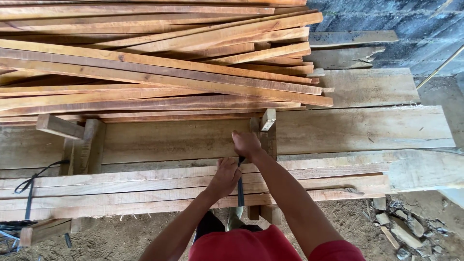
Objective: Bundling thin wood slats together using manual plastic straps.
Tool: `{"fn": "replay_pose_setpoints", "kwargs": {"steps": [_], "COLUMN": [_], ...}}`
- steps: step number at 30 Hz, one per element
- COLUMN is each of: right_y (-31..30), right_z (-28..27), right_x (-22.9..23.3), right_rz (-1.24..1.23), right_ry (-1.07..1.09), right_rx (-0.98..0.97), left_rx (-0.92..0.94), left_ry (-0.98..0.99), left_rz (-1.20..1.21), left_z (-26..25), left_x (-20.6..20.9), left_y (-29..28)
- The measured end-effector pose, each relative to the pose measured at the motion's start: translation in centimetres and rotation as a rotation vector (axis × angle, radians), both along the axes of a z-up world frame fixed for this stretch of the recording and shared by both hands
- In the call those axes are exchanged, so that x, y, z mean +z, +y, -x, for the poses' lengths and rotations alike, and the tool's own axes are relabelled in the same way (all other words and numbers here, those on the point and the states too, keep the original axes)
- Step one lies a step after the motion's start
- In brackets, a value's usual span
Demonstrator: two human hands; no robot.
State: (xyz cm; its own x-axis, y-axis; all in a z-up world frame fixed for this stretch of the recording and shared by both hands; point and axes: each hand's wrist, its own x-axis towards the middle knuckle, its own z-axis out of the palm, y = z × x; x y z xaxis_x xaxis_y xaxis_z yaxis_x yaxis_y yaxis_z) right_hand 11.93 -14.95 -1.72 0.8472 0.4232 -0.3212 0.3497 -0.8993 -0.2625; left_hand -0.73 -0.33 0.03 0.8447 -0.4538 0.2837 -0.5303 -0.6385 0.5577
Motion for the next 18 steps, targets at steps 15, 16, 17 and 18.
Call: {"fn": "replay_pose_setpoints", "kwargs": {"steps": [15, 16, 17, 18], "right_y": [1.0, 0.8, 0.7, 0.7], "right_z": [-0.2, -0.1, -0.2, -0.4], "right_x": [-0.5, -1.1, -1.6, -2.1], "right_rz": [0.046, 0.046, 0.065, 0.084], "right_ry": [0.018, 0.013, -0.017, -0.046], "right_rx": [-0.05, -0.052, -0.074, -0.096], "left_rx": [-0.231, -0.232, -0.241, -0.249], "left_ry": [0.221, 0.215, 0.236, 0.256], "left_rz": [0.159, 0.158, 0.146, 0.134], "left_z": [-0.8, -0.6, -0.7, -0.7], "left_x": [5.3, 4.7, 4.1, 3.5], "left_y": [1.6, 1.7, 1.9, 2.1]}}
